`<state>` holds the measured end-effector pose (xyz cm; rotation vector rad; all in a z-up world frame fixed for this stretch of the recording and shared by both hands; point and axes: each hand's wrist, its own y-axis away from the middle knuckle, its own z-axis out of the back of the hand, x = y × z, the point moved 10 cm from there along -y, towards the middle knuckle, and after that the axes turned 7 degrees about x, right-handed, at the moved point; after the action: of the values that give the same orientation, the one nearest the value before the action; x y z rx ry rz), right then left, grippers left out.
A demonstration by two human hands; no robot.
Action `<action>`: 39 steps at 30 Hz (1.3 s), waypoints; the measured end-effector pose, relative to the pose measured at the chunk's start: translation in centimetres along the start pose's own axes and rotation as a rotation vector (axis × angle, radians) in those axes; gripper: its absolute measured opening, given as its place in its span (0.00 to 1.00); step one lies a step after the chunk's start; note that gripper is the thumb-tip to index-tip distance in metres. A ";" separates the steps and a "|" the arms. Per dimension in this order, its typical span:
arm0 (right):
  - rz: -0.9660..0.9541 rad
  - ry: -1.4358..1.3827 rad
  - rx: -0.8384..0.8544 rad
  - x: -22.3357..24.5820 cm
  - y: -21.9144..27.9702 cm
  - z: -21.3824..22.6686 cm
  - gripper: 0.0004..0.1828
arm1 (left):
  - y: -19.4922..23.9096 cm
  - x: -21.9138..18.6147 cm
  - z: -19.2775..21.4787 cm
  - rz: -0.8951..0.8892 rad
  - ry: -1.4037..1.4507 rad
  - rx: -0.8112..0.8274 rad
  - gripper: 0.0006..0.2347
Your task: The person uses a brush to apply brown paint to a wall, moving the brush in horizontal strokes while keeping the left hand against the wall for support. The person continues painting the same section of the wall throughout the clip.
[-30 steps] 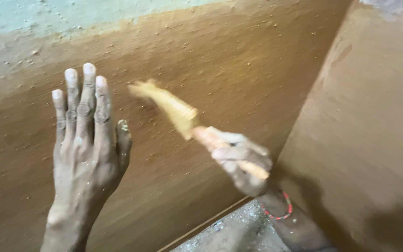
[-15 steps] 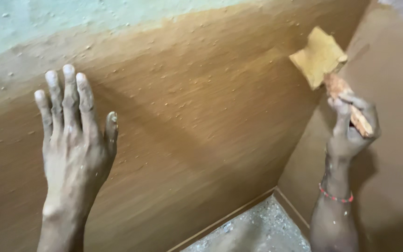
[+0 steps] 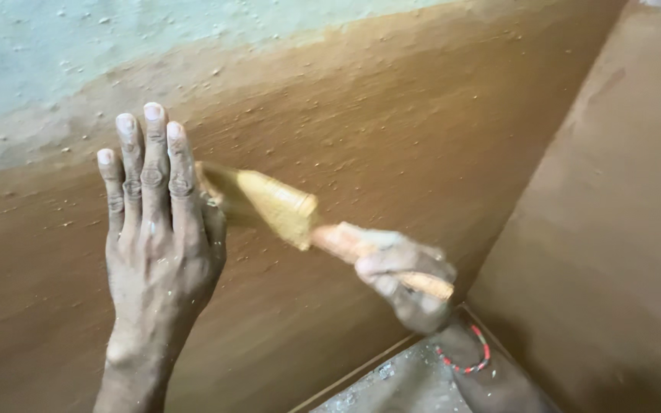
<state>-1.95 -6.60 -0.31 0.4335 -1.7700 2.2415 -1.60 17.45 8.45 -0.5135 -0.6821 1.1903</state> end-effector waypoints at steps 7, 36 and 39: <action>-0.123 0.297 -0.496 -6.1 4.5 13.6 0.05 | 1.3 1.0 -2.0 0.026 0.074 0.044 0.33; -0.215 0.304 -0.296 -9.3 9.6 13.1 0.10 | 6.2 -2.7 1.2 0.153 -0.047 0.099 0.34; -0.199 0.394 -0.388 -10.2 11.2 19.0 0.03 | 6.3 -2.4 0.4 0.157 -0.028 0.115 0.35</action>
<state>4.74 -27.76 -10.21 0.0742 -1.7935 1.6554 -6.63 17.07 3.90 -0.4607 -0.6018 1.3779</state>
